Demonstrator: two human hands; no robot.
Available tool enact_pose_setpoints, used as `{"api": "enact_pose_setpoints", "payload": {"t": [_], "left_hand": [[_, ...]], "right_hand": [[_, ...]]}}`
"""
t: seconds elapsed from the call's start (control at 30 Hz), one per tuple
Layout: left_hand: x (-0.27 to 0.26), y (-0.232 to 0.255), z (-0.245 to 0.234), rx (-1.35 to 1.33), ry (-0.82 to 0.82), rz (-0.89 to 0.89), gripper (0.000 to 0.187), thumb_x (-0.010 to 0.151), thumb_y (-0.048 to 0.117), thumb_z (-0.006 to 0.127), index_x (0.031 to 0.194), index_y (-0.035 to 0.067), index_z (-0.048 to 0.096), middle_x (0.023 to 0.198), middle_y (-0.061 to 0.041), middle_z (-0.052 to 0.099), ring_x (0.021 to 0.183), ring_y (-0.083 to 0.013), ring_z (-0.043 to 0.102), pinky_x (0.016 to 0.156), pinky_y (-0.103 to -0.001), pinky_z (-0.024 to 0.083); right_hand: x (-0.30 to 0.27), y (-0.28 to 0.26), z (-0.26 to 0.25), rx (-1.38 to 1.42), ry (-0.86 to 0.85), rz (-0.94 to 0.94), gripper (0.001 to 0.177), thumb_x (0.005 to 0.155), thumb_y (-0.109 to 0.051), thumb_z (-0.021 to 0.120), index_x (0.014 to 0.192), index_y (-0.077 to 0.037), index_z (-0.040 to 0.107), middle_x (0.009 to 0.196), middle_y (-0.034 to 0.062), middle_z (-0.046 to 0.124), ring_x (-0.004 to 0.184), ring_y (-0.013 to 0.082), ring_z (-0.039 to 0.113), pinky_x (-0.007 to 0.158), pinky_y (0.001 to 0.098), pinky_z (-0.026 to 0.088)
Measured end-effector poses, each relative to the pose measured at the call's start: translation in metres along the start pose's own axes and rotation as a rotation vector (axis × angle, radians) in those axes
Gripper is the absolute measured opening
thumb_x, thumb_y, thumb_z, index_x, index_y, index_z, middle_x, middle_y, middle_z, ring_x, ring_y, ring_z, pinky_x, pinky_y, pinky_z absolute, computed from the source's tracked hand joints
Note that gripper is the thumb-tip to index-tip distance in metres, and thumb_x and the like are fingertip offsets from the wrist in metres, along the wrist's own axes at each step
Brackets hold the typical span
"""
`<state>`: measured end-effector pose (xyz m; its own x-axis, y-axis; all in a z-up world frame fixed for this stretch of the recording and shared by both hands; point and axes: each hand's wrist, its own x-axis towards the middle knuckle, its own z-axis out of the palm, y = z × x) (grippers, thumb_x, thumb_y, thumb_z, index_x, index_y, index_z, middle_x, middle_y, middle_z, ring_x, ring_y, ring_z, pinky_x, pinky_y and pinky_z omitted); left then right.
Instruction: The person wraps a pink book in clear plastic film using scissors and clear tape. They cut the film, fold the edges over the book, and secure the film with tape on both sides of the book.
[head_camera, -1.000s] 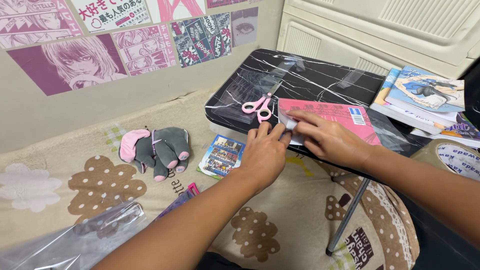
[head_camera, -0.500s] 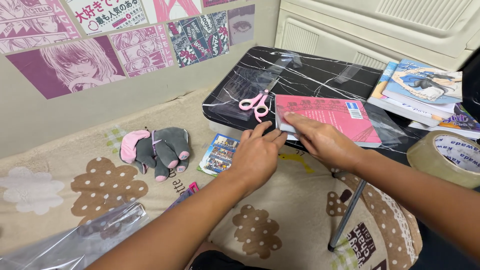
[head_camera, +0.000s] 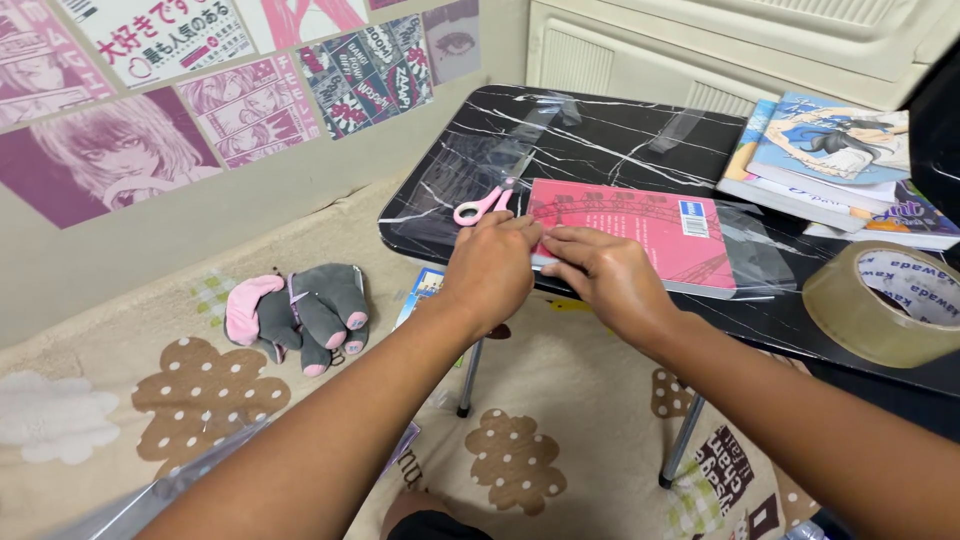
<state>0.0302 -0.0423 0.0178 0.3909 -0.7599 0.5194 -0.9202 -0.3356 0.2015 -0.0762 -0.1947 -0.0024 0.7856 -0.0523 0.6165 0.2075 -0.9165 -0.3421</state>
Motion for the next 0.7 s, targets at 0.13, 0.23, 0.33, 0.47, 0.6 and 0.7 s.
{"api": "enact_pose_setpoints", "payload": {"t": [0.13,0.23,0.33,0.47,0.6,0.7], "left_hand": [[0.007,0.000,0.003,0.097,-0.149,-0.056,0.038,0.074,0.008,0.067,0.112,0.006,0.072,0.125,-0.008,0.067,0.121,-0.0308,0.055,0.097,-0.049,0.043],[0.025,-0.003,0.006,0.136,-0.152,-0.090,0.022,0.086,0.008,0.061,0.101,0.010,0.077,0.118,-0.009,0.066,0.116,-0.0324,0.056,0.095,-0.048,0.044],[0.037,-0.008,0.009,0.109,-0.073,-0.054,0.021,0.086,0.010,0.060,0.095,0.010,0.079,0.115,-0.013,0.065,0.112,-0.0348,0.055,0.092,-0.050,0.044],[0.056,-0.006,0.016,0.210,-0.170,-0.086,0.021,0.086,0.011,0.060,0.094,0.007,0.079,0.117,-0.013,0.065,0.116,-0.0327,0.054,0.093,-0.048,0.044],[0.070,0.012,0.024,0.283,-0.226,0.004,0.020,0.084,0.013,0.062,0.093,0.007,0.079,0.114,-0.014,0.066,0.112,-0.0333,0.058,0.094,-0.046,0.047],[0.062,0.036,0.032,-0.028,-0.123,0.181,0.018,0.093,0.017,0.062,0.097,0.007,0.077,0.105,-0.015,0.069,0.103,-0.0352,0.064,0.092,-0.049,0.050]], "right_hand": [[-0.002,0.001,-0.004,0.000,0.010,-0.010,0.032,0.085,-0.015,0.077,0.116,-0.005,0.075,0.121,0.0138,0.073,0.108,0.0302,0.070,0.093,0.0376,0.057],[-0.015,0.005,-0.014,-0.021,0.009,-0.041,0.032,0.086,-0.010,0.075,0.118,-0.006,0.074,0.124,0.0128,0.072,0.111,0.0302,0.070,0.094,0.0372,0.057],[-0.033,0.011,-0.030,-0.043,0.003,-0.042,0.034,0.085,-0.004,0.071,0.119,-0.008,0.074,0.125,0.0114,0.072,0.113,0.0297,0.071,0.095,0.0366,0.057],[-0.051,0.021,-0.055,-0.092,-0.031,0.023,0.035,0.083,-0.004,0.072,0.118,-0.010,0.075,0.124,0.0087,0.073,0.109,0.0282,0.072,0.093,0.0358,0.058],[-0.066,0.029,-0.079,-0.172,-0.031,0.075,0.035,0.080,-0.006,0.073,0.115,-0.011,0.077,0.122,0.0073,0.074,0.107,0.0282,0.072,0.091,0.0361,0.058],[-0.075,0.035,-0.093,-0.205,0.016,0.131,0.028,0.084,-0.012,0.075,0.113,-0.011,0.077,0.118,0.0063,0.075,0.105,0.0270,0.073,0.089,0.0357,0.059]]}}
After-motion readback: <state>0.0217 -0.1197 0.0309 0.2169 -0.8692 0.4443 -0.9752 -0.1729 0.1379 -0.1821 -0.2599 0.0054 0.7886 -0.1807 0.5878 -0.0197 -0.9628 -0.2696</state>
